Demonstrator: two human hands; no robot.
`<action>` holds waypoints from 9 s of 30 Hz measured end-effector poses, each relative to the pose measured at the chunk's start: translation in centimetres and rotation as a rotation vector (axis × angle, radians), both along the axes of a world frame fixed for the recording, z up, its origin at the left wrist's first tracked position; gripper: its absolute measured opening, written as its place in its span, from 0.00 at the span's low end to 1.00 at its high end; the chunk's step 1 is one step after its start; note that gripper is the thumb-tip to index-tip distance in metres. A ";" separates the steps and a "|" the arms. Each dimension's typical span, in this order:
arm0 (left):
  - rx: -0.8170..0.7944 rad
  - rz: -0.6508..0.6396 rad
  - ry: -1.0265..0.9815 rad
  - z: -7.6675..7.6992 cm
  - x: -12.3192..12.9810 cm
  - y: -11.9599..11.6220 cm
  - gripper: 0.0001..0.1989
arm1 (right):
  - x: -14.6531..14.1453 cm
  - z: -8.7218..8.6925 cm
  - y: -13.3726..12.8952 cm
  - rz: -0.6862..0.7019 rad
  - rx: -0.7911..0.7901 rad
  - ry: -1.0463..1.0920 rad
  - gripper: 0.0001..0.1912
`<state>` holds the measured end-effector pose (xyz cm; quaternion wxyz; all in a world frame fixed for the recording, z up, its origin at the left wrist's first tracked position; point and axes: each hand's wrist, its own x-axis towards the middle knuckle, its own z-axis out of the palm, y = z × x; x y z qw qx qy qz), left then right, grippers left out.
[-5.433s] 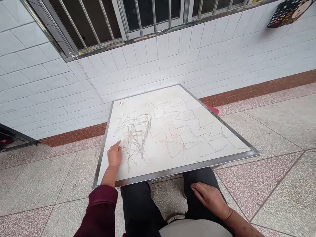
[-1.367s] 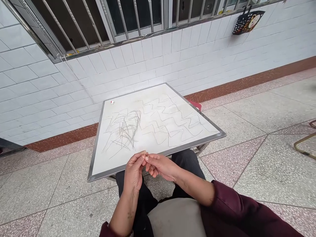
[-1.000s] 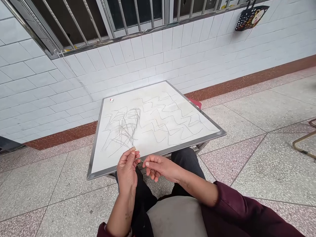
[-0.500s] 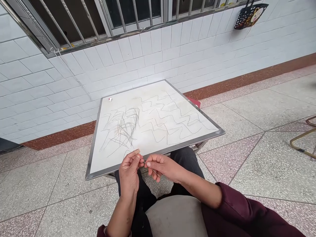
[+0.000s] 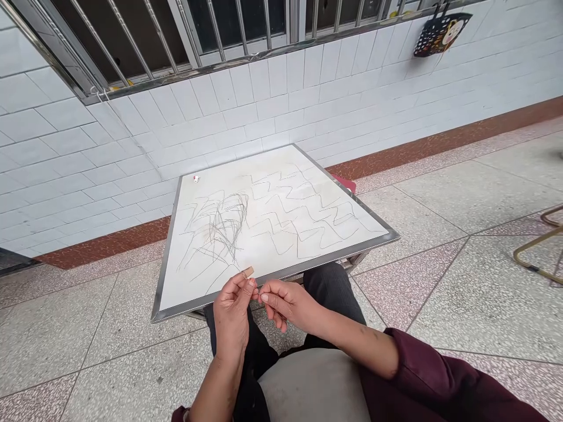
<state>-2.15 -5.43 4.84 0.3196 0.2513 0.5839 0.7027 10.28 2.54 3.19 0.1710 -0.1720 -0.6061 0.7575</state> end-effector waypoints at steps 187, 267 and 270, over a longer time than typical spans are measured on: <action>-0.424 -0.291 0.692 2.4 -1.2 -0.1 0.18 | -1.1 0.7 1.1 -0.555 1.085 -0.257 0.04; -0.318 -0.276 0.194 4.0 -4.4 1.9 0.22 | -2.7 0.0 1.4 -0.561 1.471 -0.086 0.05; -0.311 -0.272 0.203 4.2 -4.3 1.9 0.22 | -2.5 0.2 1.6 -0.570 1.464 -0.090 0.06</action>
